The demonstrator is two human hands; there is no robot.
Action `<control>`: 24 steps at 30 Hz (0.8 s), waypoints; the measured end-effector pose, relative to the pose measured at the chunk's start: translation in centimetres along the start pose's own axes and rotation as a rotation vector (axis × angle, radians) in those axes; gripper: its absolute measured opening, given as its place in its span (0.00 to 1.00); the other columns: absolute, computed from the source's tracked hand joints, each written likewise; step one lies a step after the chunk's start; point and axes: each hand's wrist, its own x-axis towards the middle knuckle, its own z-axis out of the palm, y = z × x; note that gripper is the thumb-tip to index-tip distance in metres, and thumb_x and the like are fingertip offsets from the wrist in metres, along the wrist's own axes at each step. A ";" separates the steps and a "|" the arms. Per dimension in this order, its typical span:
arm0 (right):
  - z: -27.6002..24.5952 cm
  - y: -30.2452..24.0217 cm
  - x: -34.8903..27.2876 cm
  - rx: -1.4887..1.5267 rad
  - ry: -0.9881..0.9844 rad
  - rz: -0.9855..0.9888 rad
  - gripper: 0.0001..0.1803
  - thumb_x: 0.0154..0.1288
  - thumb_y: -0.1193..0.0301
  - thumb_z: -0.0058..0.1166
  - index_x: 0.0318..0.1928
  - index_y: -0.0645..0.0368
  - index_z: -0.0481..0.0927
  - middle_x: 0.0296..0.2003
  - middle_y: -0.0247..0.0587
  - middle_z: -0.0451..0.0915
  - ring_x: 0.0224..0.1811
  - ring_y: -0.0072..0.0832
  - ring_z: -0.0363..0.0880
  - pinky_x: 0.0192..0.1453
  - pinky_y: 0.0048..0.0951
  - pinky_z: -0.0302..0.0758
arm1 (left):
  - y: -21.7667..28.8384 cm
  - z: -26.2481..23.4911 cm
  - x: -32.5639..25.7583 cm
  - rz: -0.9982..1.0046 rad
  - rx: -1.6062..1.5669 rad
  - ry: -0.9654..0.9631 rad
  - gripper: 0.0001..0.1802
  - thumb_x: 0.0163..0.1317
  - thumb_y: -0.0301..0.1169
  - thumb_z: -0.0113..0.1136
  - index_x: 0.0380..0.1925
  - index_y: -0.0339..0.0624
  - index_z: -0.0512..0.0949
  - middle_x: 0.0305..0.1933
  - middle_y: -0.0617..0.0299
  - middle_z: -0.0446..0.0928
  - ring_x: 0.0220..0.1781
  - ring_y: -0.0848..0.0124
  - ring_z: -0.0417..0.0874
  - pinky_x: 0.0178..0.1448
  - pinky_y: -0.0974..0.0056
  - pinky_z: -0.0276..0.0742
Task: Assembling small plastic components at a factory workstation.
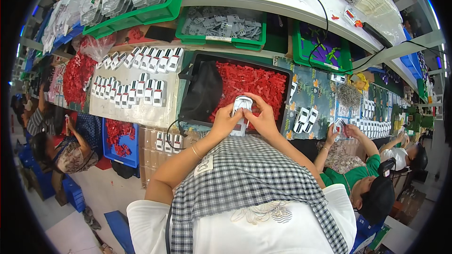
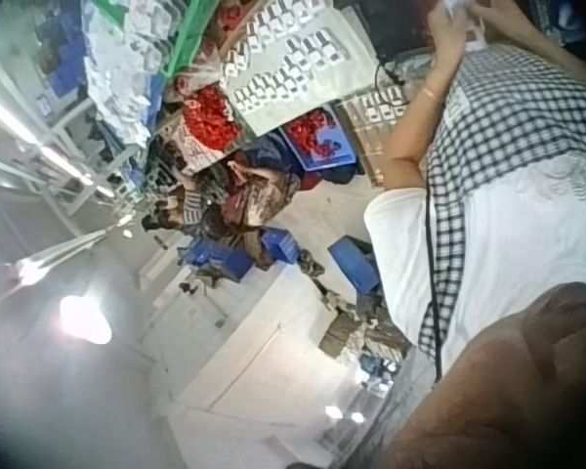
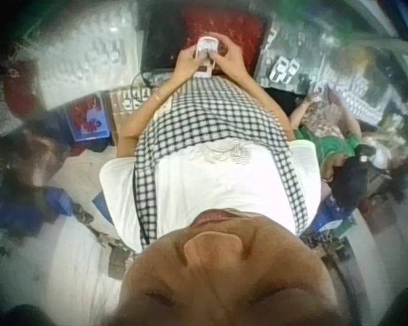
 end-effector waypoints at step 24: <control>2.1 -0.3 0.0 0.104 0.007 0.063 0.26 0.56 0.77 0.57 0.56 0.59 0.65 0.40 0.37 0.73 0.40 0.20 0.72 0.41 0.21 0.70 | 0.2 -4.3 -0.6 -0.051 -0.115 0.082 0.11 0.61 0.30 0.50 0.40 0.35 0.75 0.29 0.63 0.77 0.29 0.79 0.73 0.33 0.70 0.71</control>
